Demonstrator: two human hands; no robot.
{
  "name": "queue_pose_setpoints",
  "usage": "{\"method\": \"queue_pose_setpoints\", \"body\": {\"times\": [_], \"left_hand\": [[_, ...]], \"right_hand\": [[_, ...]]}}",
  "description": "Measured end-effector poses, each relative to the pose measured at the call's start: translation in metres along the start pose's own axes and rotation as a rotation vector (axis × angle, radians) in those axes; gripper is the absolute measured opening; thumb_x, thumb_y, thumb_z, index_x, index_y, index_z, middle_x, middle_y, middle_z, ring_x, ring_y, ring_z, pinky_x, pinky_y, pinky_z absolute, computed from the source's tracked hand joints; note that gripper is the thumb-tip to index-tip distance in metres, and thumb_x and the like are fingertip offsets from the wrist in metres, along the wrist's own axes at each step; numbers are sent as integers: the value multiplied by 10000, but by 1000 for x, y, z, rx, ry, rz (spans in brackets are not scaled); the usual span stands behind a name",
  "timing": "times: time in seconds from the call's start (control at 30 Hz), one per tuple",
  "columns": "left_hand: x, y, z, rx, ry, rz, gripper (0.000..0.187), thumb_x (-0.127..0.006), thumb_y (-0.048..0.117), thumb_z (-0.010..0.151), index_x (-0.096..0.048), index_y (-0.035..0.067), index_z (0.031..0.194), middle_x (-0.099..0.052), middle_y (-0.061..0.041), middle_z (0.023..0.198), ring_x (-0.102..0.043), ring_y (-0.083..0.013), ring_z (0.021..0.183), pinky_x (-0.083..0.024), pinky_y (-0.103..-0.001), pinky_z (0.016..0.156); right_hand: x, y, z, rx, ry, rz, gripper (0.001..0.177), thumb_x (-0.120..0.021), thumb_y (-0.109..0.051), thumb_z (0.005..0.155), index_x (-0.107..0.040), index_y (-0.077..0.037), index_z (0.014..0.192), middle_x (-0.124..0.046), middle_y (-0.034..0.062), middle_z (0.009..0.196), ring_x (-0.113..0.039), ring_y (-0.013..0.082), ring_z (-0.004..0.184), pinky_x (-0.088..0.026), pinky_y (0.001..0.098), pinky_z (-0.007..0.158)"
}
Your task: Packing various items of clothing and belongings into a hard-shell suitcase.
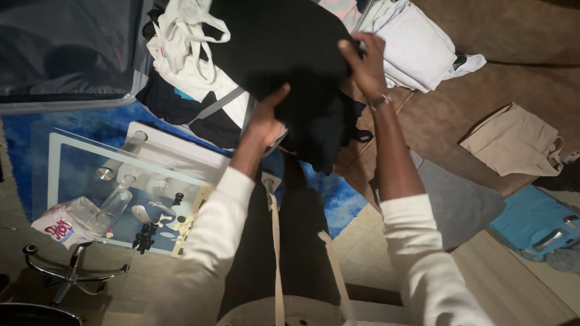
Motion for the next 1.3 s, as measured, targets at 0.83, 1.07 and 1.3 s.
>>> {"method": "queue_pose_setpoints", "body": {"times": [0.83, 1.07, 1.3], "left_hand": [[-20, -310, -206, 852, -363, -54, 684, -661, 540, 982, -452, 133, 1490, -661, -112, 1265, -648, -306, 1070, -547, -489, 869], [33, -296, -169, 453, 30, 376, 694, -711, 372, 951, -393, 117, 1513, -617, -41, 1347, -581, -220, 1254, -501, -410, 1073], [50, -177, -80, 40, 116, 1276, 973, -740, 479, 895, -225, 79, 1617, -493, -198, 1499, -486, -319, 1389, -398, -417, 1146]], "right_hand": [[128, 192, -370, -912, -648, 757, 769, -782, -166, 849, -481, 25, 1530, -632, 147, 1407, -620, 242, 1272, -488, 412, 1069], [88, 123, -318, -759, -794, 544, 882, -794, -195, 815, -346, -94, 1569, -490, 53, 1551, -447, 181, 1413, -379, 367, 1148], [22, 190, -315, -634, -591, 790, 628, -810, -99, 923, -515, 18, 1465, -574, 125, 1398, -522, 266, 1325, -425, 395, 1142]]}}
Point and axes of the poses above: each hand's wrist, its own z-axis towards the middle knuckle, its own x-axis out of the back of the hand, y = z × x, the point moved 8 cm from there along z, towards the middle knuckle
